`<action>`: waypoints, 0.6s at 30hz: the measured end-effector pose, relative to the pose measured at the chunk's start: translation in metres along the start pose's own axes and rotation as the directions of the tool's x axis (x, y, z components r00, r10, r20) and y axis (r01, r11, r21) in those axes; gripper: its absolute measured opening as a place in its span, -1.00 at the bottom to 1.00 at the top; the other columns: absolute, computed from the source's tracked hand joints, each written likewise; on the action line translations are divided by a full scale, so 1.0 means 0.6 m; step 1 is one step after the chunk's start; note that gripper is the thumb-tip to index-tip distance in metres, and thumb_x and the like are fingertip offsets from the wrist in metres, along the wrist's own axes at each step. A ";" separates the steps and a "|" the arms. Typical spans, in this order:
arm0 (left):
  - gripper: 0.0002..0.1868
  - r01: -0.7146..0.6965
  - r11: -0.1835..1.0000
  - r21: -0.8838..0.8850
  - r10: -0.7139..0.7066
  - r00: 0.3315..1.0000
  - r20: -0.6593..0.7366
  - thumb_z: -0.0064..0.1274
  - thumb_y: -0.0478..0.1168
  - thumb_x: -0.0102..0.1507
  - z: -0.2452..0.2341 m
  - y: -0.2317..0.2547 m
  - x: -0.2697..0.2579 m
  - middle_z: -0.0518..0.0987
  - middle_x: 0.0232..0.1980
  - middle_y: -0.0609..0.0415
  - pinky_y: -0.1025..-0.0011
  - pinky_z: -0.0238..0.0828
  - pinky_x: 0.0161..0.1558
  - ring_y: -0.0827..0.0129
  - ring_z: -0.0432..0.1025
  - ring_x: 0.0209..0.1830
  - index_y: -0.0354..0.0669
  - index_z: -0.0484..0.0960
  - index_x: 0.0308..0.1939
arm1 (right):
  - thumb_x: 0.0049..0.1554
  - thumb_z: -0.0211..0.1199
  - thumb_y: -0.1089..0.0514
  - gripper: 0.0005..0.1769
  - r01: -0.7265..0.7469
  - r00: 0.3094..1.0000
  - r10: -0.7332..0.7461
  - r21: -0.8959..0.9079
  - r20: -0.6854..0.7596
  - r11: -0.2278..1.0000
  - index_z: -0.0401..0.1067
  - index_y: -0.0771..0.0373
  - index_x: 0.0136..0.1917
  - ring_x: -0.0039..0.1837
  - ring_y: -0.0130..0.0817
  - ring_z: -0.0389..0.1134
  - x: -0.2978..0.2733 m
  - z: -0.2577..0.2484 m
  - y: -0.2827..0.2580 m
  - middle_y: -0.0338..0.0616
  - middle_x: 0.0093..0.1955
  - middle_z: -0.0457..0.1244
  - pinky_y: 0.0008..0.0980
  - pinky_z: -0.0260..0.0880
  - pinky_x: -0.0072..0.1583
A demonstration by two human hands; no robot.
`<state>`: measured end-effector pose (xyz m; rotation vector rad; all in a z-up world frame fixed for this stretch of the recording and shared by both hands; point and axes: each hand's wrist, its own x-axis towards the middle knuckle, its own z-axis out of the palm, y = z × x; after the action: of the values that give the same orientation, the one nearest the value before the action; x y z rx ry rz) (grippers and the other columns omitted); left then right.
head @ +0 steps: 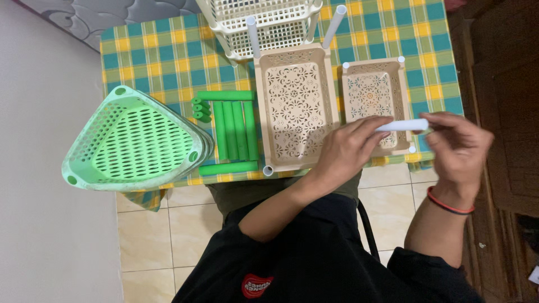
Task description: The person assembles two plastic storage racks on a table. They insert white poles into beige trays to form a three-tier rack, then insert green poles into green triangular baskets to form a second rack. The person handles the trays and poles by hand and places the assembled units on the table.
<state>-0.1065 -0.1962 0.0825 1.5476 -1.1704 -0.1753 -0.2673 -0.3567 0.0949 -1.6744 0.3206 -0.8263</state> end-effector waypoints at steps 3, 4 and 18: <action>-0.69 0.172 0.985 -0.032 -0.168 0.981 0.093 0.19 -0.20 0.33 -0.023 -0.012 -0.018 0.73 -0.04 0.02 0.40 0.61 -0.28 0.37 0.64 -0.32 -0.14 0.66 0.15 | 0.13 0.39 0.37 -0.59 -0.040 0.985 0.038 0.009 0.171 0.999 0.43 0.47 0.24 0.23 -0.36 0.38 0.010 0.054 -0.008 -0.01 0.18 0.35 -0.42 0.42 0.26; -0.68 0.167 0.985 -0.045 -0.162 0.982 0.097 0.19 -0.18 0.34 -0.029 -0.017 -0.023 0.73 -0.03 0.02 0.40 0.61 -0.26 0.37 0.65 -0.30 -0.13 0.65 0.16 | 0.13 0.39 0.36 -0.64 -0.040 0.981 0.052 -0.068 0.188 0.997 0.46 0.47 0.20 0.23 -0.34 0.39 0.011 0.072 -0.011 0.00 0.18 0.34 -0.40 0.43 0.25; -0.60 0.338 0.911 -0.238 -0.279 0.928 0.248 0.26 -0.07 0.27 -0.070 -0.062 -0.079 0.72 0.01 -0.07 0.34 0.58 0.09 0.25 0.66 0.01 -0.22 0.69 0.11 | 0.06 0.41 0.33 -0.72 0.082 0.910 0.069 -0.341 0.409 0.936 0.55 0.36 0.07 0.09 -0.24 0.47 0.026 0.125 -0.043 -0.04 0.03 0.40 -0.34 0.46 0.10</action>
<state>-0.0814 -0.1381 0.0455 1.4791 -1.0011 -0.7023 -0.2116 -0.3037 0.1191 -2.1382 0.1696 -0.4074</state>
